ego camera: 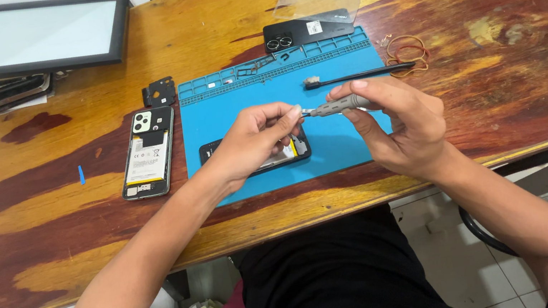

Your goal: The person uses a screwdriver to remove screws from a disassembled smartphone, then uses a marker to write on the back of a phone case and on the side of the phone. The person handles multiple phone parts and tools on a workbench.

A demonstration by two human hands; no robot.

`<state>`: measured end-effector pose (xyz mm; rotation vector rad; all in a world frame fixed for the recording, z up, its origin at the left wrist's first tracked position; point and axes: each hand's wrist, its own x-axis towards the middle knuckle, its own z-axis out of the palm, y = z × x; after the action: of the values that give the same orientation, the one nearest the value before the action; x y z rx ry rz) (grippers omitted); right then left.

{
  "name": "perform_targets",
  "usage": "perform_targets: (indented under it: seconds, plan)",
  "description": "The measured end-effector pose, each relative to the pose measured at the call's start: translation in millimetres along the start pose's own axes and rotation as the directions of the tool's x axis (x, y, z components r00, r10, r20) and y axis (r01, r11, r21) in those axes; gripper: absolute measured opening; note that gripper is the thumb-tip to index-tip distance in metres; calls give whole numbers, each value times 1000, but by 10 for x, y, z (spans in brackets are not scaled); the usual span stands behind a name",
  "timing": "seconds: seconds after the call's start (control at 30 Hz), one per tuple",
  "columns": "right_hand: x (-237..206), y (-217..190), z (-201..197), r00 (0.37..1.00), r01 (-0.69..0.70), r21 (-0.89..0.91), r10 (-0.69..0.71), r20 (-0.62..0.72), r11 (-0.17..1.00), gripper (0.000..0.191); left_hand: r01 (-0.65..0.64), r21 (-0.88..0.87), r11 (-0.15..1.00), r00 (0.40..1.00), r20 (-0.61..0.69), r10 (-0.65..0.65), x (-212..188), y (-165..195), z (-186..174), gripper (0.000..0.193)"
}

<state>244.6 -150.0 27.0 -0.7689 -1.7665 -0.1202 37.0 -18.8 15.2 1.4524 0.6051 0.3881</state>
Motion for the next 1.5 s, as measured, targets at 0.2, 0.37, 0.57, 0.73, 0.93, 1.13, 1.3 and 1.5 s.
perform_targets:
  seconds: [0.2, 0.37, 0.57, 0.73, 0.93, 1.13, 1.3, 1.5]
  plan:
    - [10, -36, 10, 995, -99, 27, 99, 0, 995, 51, -106, 122, 987, 991, 89, 96, -58, 54, 16, 24]
    - [31, -30, 41, 971, -230, 120, 220, 94, 966, 55, -339, 584, 737, 939, 261, 225, -164, 193, -91, 19]
    - [-23, 30, 139, 948, -284, 147, 253, 194, 948, 51, -482, 688, 542, 876, 390, 284, -223, 208, -71, 17]
    - [-77, 86, 172, 960, -218, 72, 200, 195, 973, 48, -489, 700, 520, 872, 386, 301, -227, 201, -71, 14]
    - [-90, 100, 171, 959, -207, 88, 184, 216, 974, 48, -490, 697, 524, 872, 384, 305, -226, 210, -66, 16]
    - [-86, 97, 181, 960, -153, 70, 131, 247, 986, 47, -471, 703, 532, 882, 374, 286, -247, 239, -45, 19]
    - [-77, 85, 183, 959, -108, 45, 92, 268, 993, 48, -461, 709, 533, 887, 369, 276, -227, 212, -53, 18]
    - [6, 32, 147, 945, -126, -18, 126, 303, 992, 46, -557, 663, 500, 811, 304, 500, -125, 145, -264, 20]
